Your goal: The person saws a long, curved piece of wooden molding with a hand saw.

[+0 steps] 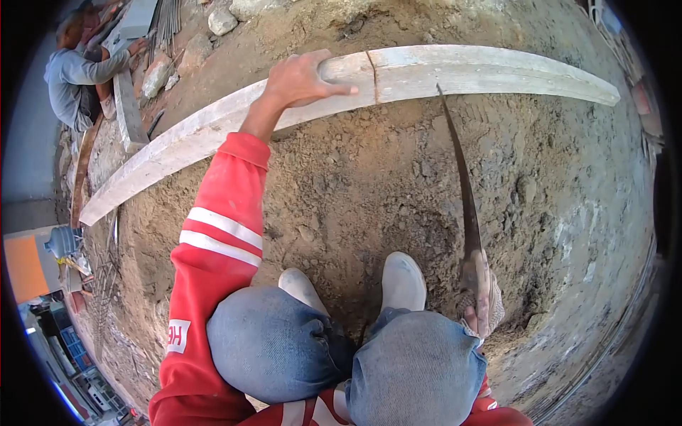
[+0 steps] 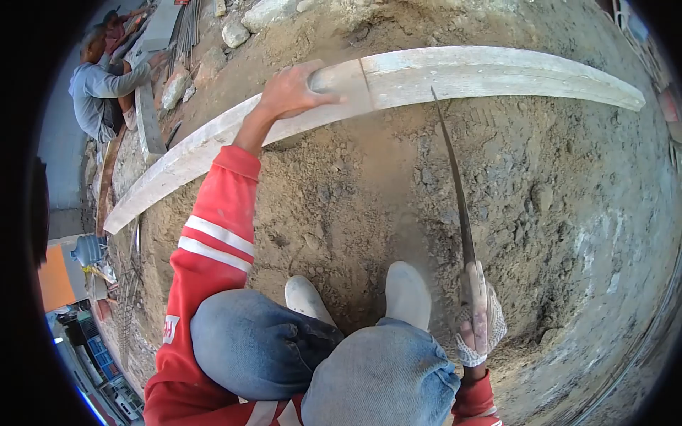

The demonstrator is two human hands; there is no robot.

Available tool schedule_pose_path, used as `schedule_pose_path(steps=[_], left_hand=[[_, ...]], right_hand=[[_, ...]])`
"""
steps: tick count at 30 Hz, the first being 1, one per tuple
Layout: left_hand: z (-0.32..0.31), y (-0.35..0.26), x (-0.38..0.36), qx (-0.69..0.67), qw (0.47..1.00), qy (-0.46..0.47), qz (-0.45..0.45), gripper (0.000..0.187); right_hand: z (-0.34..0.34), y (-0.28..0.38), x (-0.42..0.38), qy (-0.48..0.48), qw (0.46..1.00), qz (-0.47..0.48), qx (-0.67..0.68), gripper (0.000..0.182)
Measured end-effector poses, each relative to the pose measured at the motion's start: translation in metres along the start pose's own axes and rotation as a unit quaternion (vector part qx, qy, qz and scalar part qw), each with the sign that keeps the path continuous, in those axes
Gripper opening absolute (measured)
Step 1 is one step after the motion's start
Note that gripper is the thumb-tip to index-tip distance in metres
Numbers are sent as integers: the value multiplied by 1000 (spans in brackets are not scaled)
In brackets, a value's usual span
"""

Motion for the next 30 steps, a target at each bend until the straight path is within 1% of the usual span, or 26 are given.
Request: schedule_pose_path(steps=[1, 2, 3, 4, 5, 8, 9, 10, 11, 12, 13, 14, 15, 18, 19, 20, 21, 22, 24, 25, 26, 27, 28, 30], left_hand=[[-1, 1, 0, -37, 999, -1, 15, 107], [2, -1, -2, -42, 999, -4, 13, 107], [5, -4, -4, -14, 1000, 21, 2, 107], [8, -7, -4, 17, 999, 46, -8, 108], [9, -8, -2, 17, 999, 42, -12, 108], [3, -6, -3, 32, 998, 47, 10, 105], [3, -7, -6, 32, 999, 27, 14, 103], [4, -9, -7, 33, 999, 5, 17, 101], [9, -13, -9, 34, 999, 4, 16, 101], [12, -16, -10, 24, 999, 28, 27, 102], [14, -18, -10, 13, 998, 51, 37, 102], [14, -18, -10, 14, 998, 48, 35, 102], [12, -17, -9, 16, 999, 42, 31, 102], [11, -15, -10, 24, 999, 30, 28, 101], [11, -16, -10, 28, 999, 25, 28, 101], [12, -15, -8, 29, 999, 24, 31, 101], [12, -14, -8, 25, 999, 31, 33, 100], [11, -13, -7, 19, 999, 38, 34, 99], [12, -12, -4, 20, 998, 45, 39, 96], [10, -13, -4, 23, 998, 52, 38, 94], [6, -14, -8, 21, 997, 57, 37, 94], [7, -14, -9, 19, 998, 49, 38, 92], [10, -14, -7, 20, 998, 40, 38, 90], [11, -16, -10, 17, 999, 32, 32, 89]], right_hand=[[5, 2, 4, -8, 999, 14, -30, 56], [-5, 17, 22, -22, 999, 35, -5, 56], [-16, 32, 40, -35, 998, 57, 20, 56], [-29, 28, 48, -49, 993, 94, 59, 57], [-43, 17, 49, -26, 989, 126, 67, 59], [-63, 74, 79, -48, 953, 300, -13, 64], [-62, 100, 90, -5, 949, 315, -29, 64], [-69, 111, 99, 14, 945, 323, -36, 63], [-75, 122, 108, 34, 942, 331, -43, 63], [-91, 114, 117, 111, 967, 230, 16, 62], [-103, 109, 126, 150, 971, 180, 47, 62], [-115, 105, 135, 183, 972, 127, 75, 61], [-123, 109, 145, 164, 962, 210, 52, 54], [-150, 86, 129, 222, 948, 178, 142, 46], [-148, 78, 121, 186, 954, 35, 234, 44], [-144, 81, 113, 146, 931, -109, 318, 42], [-139, 83, 99, 102, 880, -252, 389, 40], [-134, 82, 80, 54, 804, -389, 446, 38], [-117, 30, 42, 16, 915, -243, 322, 38], [-108, 5, 22, -17, 953, -175, 247, 39], [-102, 0, 13, 44, 990, -79, 104, 39], [-96, -3, 3, 75, 996, 30, -34, 40], [-96, -8, -8, 50, 994, 76, -56, 42], [-97, 4, -5, 22, 989, 123, -75, 43]])
Point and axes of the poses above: each hand's wrist, its own x-axis towards the middle knuckle, its own z-axis out of the back of the hand, y = z × x, the point moved 3 cm from there along x, towards the middle knuckle, and after that the axes turned 1 degree about -x, right-handed, at the moved point
